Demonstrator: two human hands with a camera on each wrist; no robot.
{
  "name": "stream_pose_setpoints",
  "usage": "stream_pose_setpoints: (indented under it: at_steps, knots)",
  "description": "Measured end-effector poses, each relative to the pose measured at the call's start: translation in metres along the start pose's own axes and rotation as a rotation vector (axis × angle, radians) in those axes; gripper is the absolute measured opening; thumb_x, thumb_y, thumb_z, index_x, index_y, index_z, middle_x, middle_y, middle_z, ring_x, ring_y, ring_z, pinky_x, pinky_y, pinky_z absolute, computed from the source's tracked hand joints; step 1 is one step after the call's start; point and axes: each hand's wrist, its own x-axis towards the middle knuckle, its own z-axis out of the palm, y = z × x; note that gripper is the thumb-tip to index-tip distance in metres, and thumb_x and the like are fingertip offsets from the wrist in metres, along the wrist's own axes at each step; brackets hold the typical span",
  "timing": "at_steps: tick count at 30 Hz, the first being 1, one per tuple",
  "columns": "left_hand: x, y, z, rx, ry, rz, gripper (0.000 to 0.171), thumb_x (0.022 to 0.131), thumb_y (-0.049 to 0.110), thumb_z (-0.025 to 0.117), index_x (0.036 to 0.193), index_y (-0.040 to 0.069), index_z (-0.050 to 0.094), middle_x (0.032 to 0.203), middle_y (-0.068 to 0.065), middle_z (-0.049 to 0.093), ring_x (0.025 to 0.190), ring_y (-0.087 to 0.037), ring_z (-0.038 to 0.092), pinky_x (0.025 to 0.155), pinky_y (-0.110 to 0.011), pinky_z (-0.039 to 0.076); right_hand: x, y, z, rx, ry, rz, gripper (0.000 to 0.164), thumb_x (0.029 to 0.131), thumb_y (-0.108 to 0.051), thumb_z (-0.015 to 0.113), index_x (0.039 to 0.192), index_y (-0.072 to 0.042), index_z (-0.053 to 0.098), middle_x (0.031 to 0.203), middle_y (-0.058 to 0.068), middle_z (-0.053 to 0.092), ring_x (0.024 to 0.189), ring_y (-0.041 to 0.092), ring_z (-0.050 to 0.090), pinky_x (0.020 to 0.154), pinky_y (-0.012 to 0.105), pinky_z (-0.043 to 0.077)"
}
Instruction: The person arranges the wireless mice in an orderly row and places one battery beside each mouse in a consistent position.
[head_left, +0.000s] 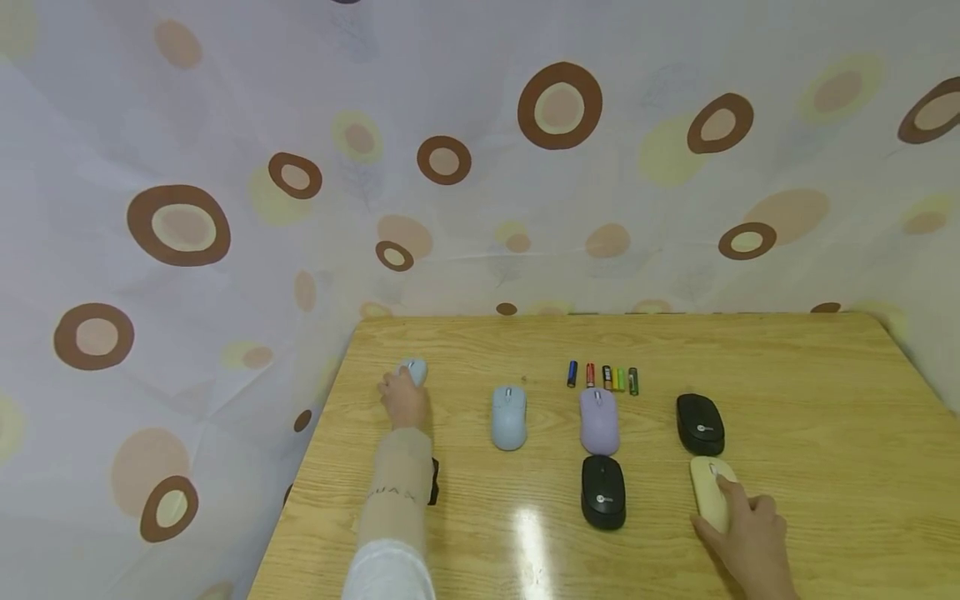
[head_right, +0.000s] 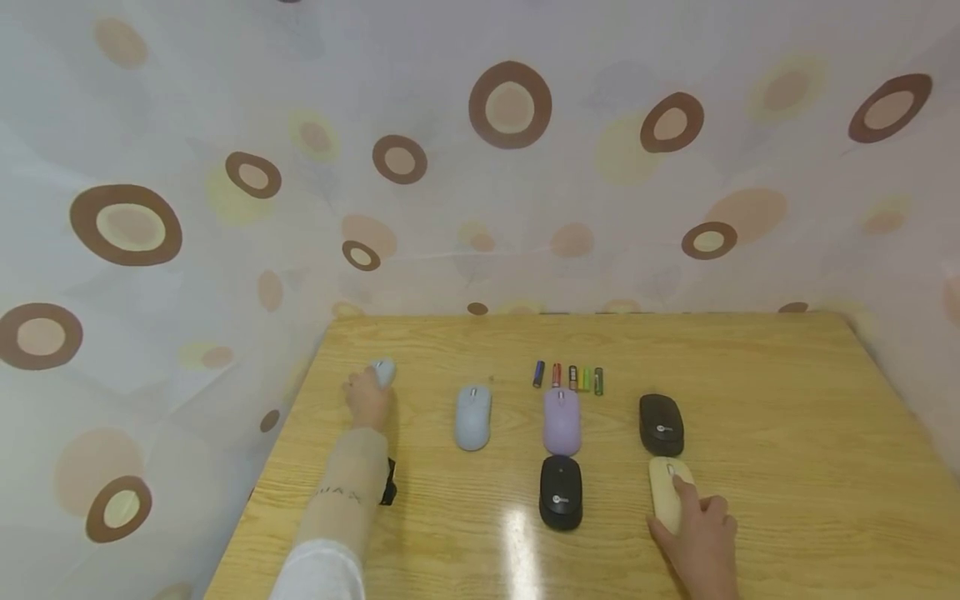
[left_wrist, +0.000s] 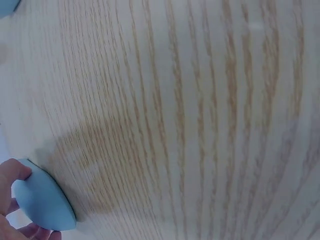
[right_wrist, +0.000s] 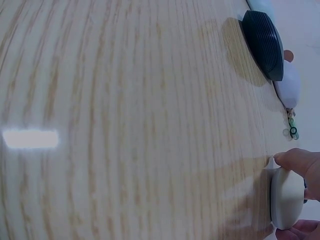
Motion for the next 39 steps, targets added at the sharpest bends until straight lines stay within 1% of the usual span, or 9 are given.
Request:
stream_pose_setpoints:
  at_steps: [6,10,14,18,22,25,28,33,39]
  knots:
    - [-0.005,0.0,-0.003,-0.046,0.002,0.011,0.045,0.079,0.007,0.067,0.118,-0.006,0.051,0.109,-0.03,0.045,0.1,-0.041,0.045,0.08,-0.048,0.045,0.0,0.001,0.001,0.005,0.017,-0.016,0.067,0.076,-0.024,0.07,0.127,0.004,0.035,0.093,0.029,0.031,0.08,0.044,0.035,0.057,0.036,0.03]
    - [-0.006,-0.001,-0.002,-0.068,-0.031,-0.019,0.048,0.079,0.008,0.068,0.121,-0.005,0.049,0.111,-0.031,0.044,0.1,-0.042,0.048,0.08,-0.047,0.047,0.0,0.001,0.001,0.006,0.027,-0.028,0.067,0.076,-0.023,0.07,0.126,0.004,0.036,0.092,0.029,0.032,0.079,0.043,0.036,0.057,0.035,0.03]
    - [-0.008,-0.003,-0.002,-0.079,-0.05,-0.035,0.048,0.079,0.011,0.069,0.12,-0.005,0.05,0.109,-0.03,0.048,0.101,-0.042,0.048,0.081,-0.049,0.046,0.0,0.0,0.001,0.004,0.015,-0.022,0.067,0.075,-0.023,0.07,0.126,0.004,0.036,0.092,0.029,0.032,0.079,0.043,0.036,0.056,0.035,0.03]
    - [-0.013,-0.002,-0.004,-0.132,-0.063,-0.024,0.052,0.078,0.015,0.072,0.121,-0.005,0.051,0.109,-0.03,0.05,0.102,-0.043,0.047,0.082,-0.051,0.045,0.0,-0.001,0.0,0.007,-0.001,-0.006,0.068,0.076,-0.024,0.069,0.127,0.005,0.035,0.094,0.029,0.031,0.081,0.044,0.035,0.057,0.036,0.03]
    - [-0.023,0.001,-0.009,-0.163,-0.085,0.003,0.06,0.078,0.02,0.072,0.128,-0.001,0.047,0.111,-0.03,0.047,0.103,-0.044,0.046,0.08,-0.051,0.047,0.0,-0.001,-0.001,0.018,-0.005,0.0,0.067,0.076,-0.023,0.069,0.127,0.005,0.035,0.094,0.03,0.03,0.081,0.044,0.033,0.058,0.036,0.029]
    - [-0.034,0.006,-0.014,-0.159,-0.081,0.035,0.06,0.078,0.022,0.071,0.129,0.001,0.047,0.111,-0.029,0.046,0.1,-0.043,0.047,0.076,-0.048,0.049,0.0,-0.001,0.0,0.023,-0.002,-0.002,0.067,0.075,-0.022,0.069,0.127,0.005,0.035,0.095,0.03,0.03,0.081,0.044,0.033,0.057,0.036,0.029]
    - [-0.05,0.011,-0.018,-0.149,-0.051,0.082,0.059,0.077,0.021,0.07,0.129,0.003,0.049,0.11,-0.028,0.047,0.097,-0.041,0.049,0.074,-0.046,0.05,0.0,-0.002,0.0,0.023,-0.009,0.006,0.067,0.076,-0.023,0.068,0.127,0.005,0.035,0.095,0.03,0.03,0.082,0.044,0.033,0.058,0.037,0.03]
    - [-0.082,0.019,-0.023,-0.144,0.008,0.162,0.057,0.075,0.023,0.072,0.125,0.005,0.053,0.107,-0.026,0.05,0.093,-0.038,0.051,0.072,-0.043,0.05,0.0,-0.003,-0.002,0.024,-0.024,0.019,0.068,0.077,-0.024,0.068,0.128,0.005,0.034,0.096,0.03,0.03,0.083,0.044,0.033,0.059,0.038,0.03]
    - [-0.118,0.025,-0.026,-0.16,0.05,0.235,0.053,0.072,0.023,0.073,0.12,0.004,0.057,0.1,-0.024,0.053,0.087,-0.036,0.053,0.07,-0.042,0.051,0.0,-0.004,-0.003,0.022,-0.029,0.019,0.068,0.076,-0.022,0.069,0.128,0.005,0.034,0.097,0.03,0.029,0.083,0.045,0.033,0.06,0.039,0.03]
